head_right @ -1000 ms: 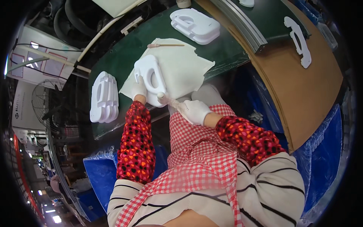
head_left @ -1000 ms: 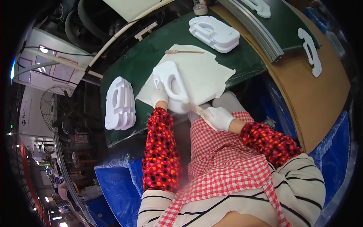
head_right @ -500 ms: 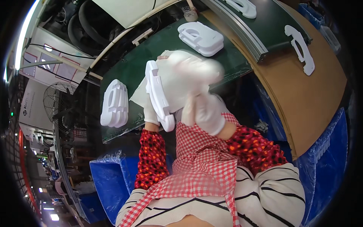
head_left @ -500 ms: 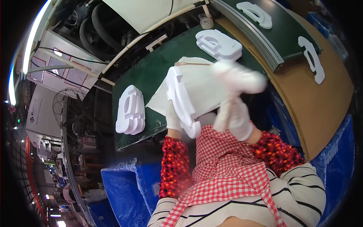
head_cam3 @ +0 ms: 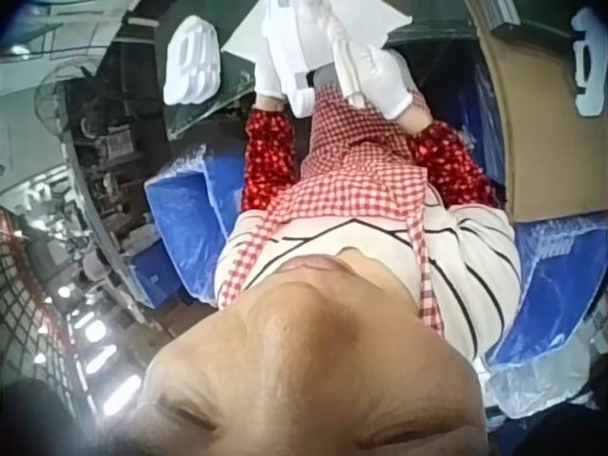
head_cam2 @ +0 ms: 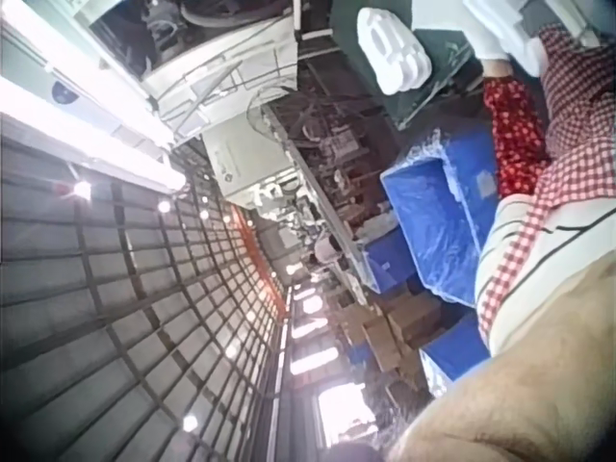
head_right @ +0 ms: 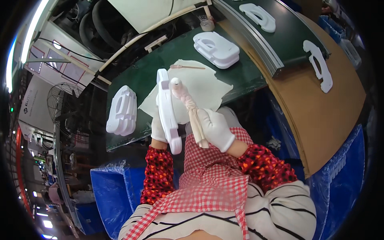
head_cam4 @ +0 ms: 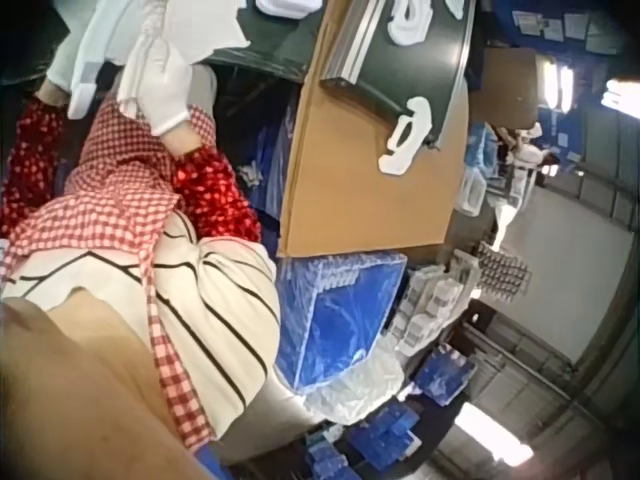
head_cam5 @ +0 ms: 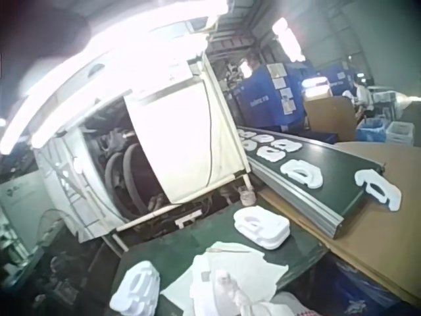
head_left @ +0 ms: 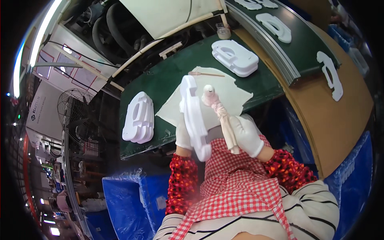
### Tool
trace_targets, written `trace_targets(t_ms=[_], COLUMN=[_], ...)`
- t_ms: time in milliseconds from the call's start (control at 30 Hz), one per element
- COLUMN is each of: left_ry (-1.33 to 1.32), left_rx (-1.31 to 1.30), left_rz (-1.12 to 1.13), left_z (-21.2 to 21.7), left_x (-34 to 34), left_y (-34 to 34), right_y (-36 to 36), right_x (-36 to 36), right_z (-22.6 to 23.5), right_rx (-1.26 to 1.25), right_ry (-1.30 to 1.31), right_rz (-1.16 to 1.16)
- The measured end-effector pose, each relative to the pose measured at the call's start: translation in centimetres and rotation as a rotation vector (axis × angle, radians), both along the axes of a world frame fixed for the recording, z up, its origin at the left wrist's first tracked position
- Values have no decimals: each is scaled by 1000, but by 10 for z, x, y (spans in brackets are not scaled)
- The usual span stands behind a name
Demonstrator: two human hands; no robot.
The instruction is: The recorder is cleaning, inspecting, and stacking white plastic components at a manual assembly station.
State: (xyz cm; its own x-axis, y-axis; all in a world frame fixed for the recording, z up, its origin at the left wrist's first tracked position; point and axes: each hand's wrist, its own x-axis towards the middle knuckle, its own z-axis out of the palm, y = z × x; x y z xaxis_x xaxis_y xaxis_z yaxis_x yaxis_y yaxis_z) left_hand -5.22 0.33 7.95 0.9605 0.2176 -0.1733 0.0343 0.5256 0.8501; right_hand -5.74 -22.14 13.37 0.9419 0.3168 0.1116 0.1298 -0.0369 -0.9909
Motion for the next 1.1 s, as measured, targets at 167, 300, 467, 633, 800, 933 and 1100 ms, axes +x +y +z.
trace_targets(t_ms=[167, 300, 467, 633, 800, 933, 1100], left_ry=[49, -144, -44, -20, -157, -548, -816], left_rx=[15, 991, 335, 429, 935, 1622, 1901], left_rz=[-13, 13, 42, 183, 218, 96, 136], left_z=[12, 21, -28, 1, 61, 89, 87], left_x=[-8, -18, -13, -24, -47, -57, -54], left_y=[-8, -11, 23, 15, -12, -10, -23], right_y=[-7, 15, 16, 32, 9, -16, -19], right_x=[10, 26, 65, 114, 134, 103, 63], right_z=[33, 9, -18, -33, -77, -60, -26], right_rx=[187, -11, -112, -368, -933, 178, 433], right_ry=[-343, -168, -217, -97, -387, 517, 531], right_rz=[-103, -60, -91, -95, 114, 629, 750])
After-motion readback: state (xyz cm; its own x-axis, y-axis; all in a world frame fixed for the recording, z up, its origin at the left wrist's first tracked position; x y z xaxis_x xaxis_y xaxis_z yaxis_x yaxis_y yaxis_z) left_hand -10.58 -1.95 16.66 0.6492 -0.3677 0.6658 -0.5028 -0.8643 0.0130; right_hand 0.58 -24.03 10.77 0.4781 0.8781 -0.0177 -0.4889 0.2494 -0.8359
